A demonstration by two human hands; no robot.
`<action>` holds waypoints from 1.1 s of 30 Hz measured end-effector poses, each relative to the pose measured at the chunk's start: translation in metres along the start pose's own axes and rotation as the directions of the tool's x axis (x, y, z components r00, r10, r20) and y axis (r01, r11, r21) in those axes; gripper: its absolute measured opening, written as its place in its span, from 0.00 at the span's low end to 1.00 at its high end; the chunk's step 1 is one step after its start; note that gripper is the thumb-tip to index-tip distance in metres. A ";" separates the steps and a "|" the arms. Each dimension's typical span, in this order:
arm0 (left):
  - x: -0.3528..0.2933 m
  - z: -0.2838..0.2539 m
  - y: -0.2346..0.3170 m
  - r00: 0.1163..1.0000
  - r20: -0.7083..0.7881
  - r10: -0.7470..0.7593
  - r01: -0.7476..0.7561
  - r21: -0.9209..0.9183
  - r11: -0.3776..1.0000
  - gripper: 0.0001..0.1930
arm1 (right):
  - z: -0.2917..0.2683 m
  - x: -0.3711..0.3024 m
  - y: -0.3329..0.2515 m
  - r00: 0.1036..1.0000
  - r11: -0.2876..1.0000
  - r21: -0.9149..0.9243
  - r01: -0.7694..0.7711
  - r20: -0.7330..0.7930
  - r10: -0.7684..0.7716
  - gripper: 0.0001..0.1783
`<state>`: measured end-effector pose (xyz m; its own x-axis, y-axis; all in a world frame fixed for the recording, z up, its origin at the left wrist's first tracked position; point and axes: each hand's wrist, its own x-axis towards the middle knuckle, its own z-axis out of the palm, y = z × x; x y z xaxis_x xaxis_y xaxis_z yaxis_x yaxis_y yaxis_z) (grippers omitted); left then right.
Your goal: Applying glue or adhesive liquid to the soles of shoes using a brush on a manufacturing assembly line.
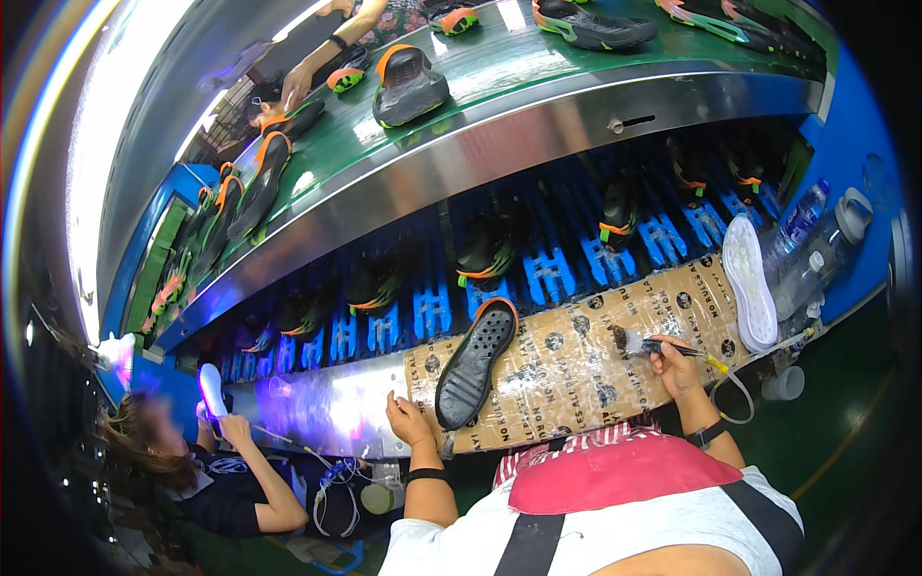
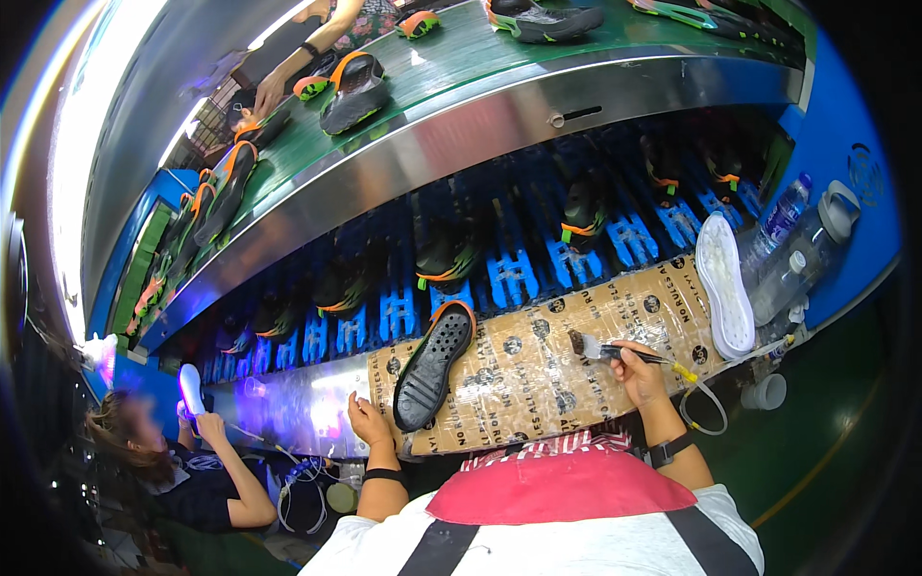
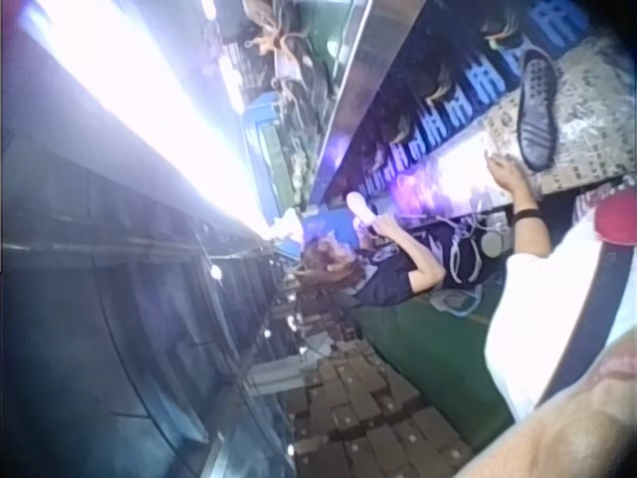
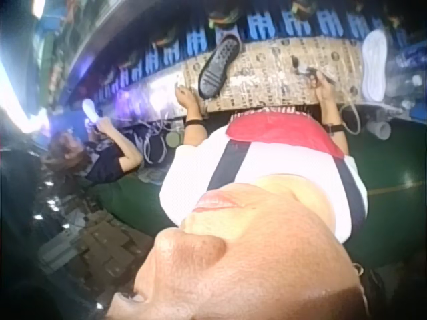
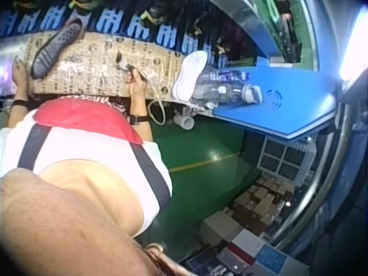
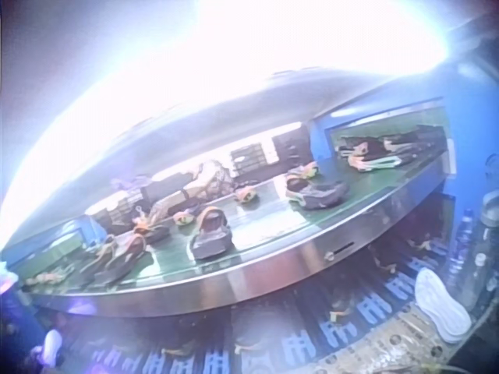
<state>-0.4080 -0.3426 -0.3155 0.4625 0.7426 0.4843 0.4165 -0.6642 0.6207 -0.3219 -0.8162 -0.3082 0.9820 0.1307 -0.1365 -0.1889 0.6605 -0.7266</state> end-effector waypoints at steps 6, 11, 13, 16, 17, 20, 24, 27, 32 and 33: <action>-0.001 0.001 -0.001 1.000 0.021 -0.020 0.019 0.007 1.000 0.16 | -0.002 0.000 0.001 1.000 1.000 -0.006 0.014 -0.003 -0.014 0.15; -0.001 0.002 -0.004 0.998 0.034 -0.048 0.048 -0.006 0.999 0.16 | 0.001 -0.001 0.000 1.000 0.999 -0.028 0.023 -0.008 -0.023 0.15; -0.001 0.002 -0.004 0.999 0.025 -0.026 0.026 -0.005 1.000 0.16 | 0.000 0.000 0.000 1.000 0.999 -0.030 0.019 -0.017 -0.019 0.15; -0.001 0.002 -0.003 0.999 0.023 -0.022 0.022 -0.003 1.000 0.16 | 0.000 -0.001 -0.001 1.000 0.999 -0.036 0.014 -0.017 -0.014 0.16; 0.000 0.002 -0.003 0.999 0.025 -0.020 0.020 -0.003 1.000 0.16 | 0.000 -0.001 -0.001 1.000 0.999 -0.038 0.011 -0.009 -0.011 0.16; -0.002 0.001 -0.003 0.999 0.024 -0.025 0.024 0.009 1.000 0.16 | 0.002 -0.002 -0.002 1.000 0.998 -0.054 0.014 -0.007 -0.014 0.16; -0.002 0.001 -0.002 1.000 0.014 -0.014 0.014 0.006 1.000 0.16 | 0.002 -0.001 -0.003 1.000 0.998 -0.064 0.019 -0.005 -0.019 0.17; -0.002 -0.001 0.003 1.000 0.022 -0.019 0.019 0.006 1.000 0.16 | 0.001 -0.001 -0.002 1.000 0.998 -0.059 0.020 -0.010 -0.021 0.17; -0.002 -0.002 0.005 0.998 0.033 -0.044 0.045 -0.014 0.999 0.16 | 0.003 -0.001 -0.002 1.000 0.997 -0.076 0.016 -0.019 -0.018 0.17; -0.001 -0.001 0.002 0.999 0.024 -0.032 0.032 -0.007 0.999 0.16 | 0.004 -0.001 -0.002 1.000 0.997 -0.077 0.017 -0.018 -0.018 0.17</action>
<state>-0.4084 -0.3444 -0.3143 0.4677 0.7612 0.4493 0.4259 -0.6394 0.6401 -0.3224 -0.8150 -0.3043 0.9852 0.1051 -0.1354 -0.1714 0.6038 -0.7785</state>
